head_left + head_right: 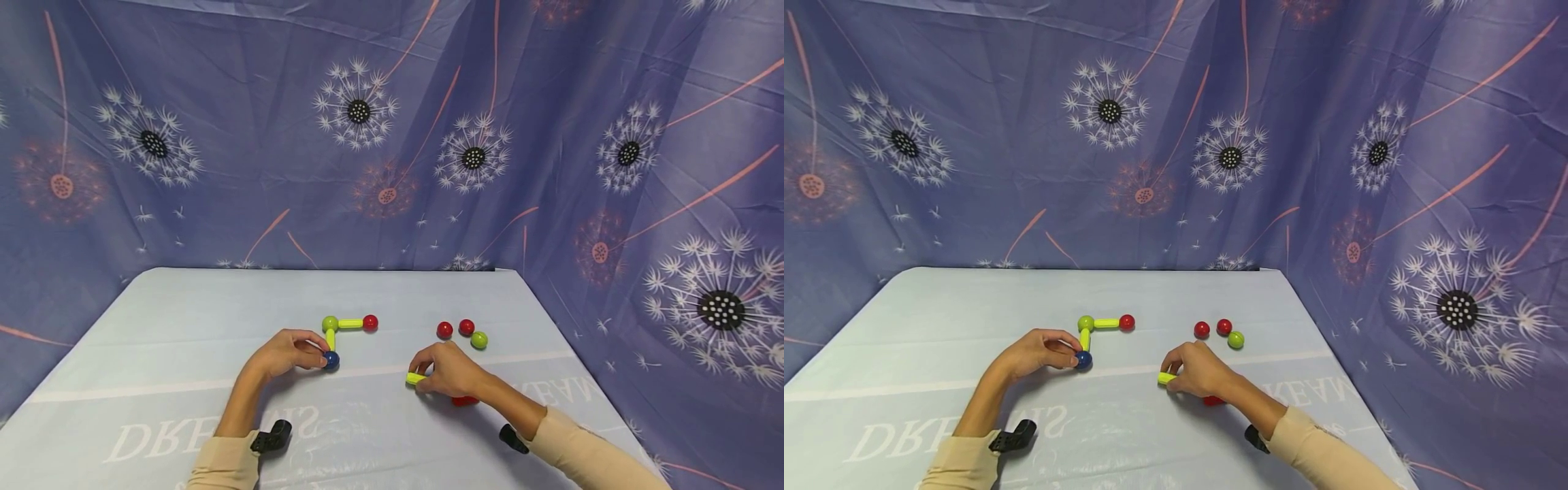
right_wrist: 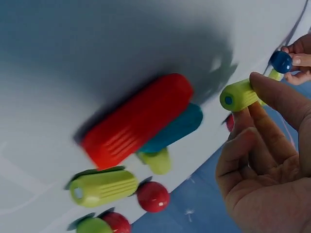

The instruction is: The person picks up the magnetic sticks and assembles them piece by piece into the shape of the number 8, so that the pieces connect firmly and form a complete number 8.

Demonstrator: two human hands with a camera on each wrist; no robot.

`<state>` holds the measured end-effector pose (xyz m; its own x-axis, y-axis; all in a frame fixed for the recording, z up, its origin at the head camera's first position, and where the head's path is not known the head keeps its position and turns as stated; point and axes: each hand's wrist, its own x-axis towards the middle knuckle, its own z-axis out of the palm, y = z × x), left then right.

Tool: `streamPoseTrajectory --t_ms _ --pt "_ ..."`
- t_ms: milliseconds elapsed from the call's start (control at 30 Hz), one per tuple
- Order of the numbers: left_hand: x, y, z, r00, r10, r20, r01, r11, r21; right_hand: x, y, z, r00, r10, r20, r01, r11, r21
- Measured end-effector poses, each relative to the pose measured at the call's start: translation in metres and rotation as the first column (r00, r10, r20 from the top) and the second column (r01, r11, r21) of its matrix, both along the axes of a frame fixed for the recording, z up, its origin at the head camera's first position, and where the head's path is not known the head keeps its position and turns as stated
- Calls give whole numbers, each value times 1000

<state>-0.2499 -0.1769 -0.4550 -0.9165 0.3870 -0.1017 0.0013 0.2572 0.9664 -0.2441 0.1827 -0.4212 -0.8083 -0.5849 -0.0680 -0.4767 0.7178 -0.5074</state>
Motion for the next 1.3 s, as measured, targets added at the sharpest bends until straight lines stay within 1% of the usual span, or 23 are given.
streamPoseTrajectory --t_ms 233,333,600,867,1000,1300 --pt "1 -1 0 1000 4 0 -4 1000 -8 -8 -19 2 998 6 -62 -10 998 -58" --pt "1 0 0 1000 2 -1 -2 1000 -11 -12 -27 3 997 3 -74 -9 997 -77" --pt "-1 1 -1 1000 2 5 -2 1000 -7 -21 -47 5 997 -26 -78 20 997 -75" --pt "-1 0 -1 1000 3 6 -3 1000 -17 -27 -62 0 997 3 -80 -13 993 -117" --pt "-2 0 -1 1000 0 4 1 1000 -20 -29 -71 -1 997 1 -76 -12 991 -133" --pt "-2 0 -1 1000 -5 10 5 1000 -8 -31 -91 -5 996 12 -83 -23 991 -132"
